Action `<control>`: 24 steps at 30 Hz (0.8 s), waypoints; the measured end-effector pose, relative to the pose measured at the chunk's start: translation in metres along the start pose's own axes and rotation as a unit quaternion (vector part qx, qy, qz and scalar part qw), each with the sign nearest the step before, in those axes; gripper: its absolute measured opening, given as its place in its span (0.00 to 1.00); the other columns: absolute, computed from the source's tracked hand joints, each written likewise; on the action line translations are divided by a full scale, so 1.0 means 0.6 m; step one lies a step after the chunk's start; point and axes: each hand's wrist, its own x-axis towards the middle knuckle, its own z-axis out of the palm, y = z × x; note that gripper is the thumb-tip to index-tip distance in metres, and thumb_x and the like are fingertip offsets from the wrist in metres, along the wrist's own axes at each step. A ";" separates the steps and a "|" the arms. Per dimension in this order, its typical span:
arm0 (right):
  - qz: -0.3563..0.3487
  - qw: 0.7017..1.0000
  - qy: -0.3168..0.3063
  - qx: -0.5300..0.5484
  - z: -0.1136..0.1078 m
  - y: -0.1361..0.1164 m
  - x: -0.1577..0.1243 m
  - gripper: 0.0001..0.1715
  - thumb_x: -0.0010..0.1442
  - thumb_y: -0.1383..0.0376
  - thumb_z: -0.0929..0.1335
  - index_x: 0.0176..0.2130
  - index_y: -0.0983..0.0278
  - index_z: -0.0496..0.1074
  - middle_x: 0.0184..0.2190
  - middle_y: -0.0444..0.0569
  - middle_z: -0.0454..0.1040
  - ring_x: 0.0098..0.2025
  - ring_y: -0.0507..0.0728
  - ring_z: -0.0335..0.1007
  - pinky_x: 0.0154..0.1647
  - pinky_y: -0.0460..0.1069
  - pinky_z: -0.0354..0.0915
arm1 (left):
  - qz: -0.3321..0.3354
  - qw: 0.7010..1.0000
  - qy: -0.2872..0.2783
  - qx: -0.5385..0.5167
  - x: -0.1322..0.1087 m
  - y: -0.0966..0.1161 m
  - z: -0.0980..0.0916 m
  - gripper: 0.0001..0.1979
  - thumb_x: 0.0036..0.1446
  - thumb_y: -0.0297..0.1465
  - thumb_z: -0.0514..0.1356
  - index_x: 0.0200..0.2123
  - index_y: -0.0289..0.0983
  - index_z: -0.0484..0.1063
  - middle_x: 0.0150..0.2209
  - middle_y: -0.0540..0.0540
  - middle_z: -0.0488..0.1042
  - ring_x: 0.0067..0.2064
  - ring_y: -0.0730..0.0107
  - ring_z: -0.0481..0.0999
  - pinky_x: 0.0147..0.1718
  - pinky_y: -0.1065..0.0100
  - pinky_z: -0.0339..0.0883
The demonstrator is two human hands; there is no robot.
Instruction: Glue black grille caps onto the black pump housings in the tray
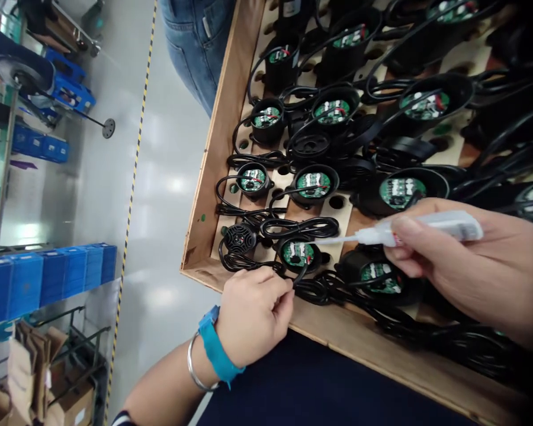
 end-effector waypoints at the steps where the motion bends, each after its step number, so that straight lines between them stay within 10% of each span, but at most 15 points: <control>1: -0.005 1.000 -0.011 0.006 0.002 -0.009 -0.002 0.25 0.57 0.45 0.67 0.21 0.59 0.66 0.14 0.44 0.65 0.15 0.50 0.58 0.14 0.47 0.56 | -0.001 1.000 0.004 -0.005 0.001 0.000 0.000 0.08 0.59 0.25 0.56 0.31 0.36 0.74 0.27 0.48 0.73 0.27 0.71 0.72 0.28 0.69 0.65; 24: -0.076 0.997 -0.016 -0.011 0.032 -0.019 -0.014 0.23 0.56 0.46 0.67 0.22 0.60 0.66 0.14 0.41 0.67 0.16 0.50 0.60 0.17 0.46 0.56 | 0.000 1.000 0.021 -0.016 0.002 -0.005 0.005 0.06 0.60 0.26 0.56 0.33 0.36 0.73 0.30 0.46 0.75 0.31 0.72 0.74 0.31 0.70 0.70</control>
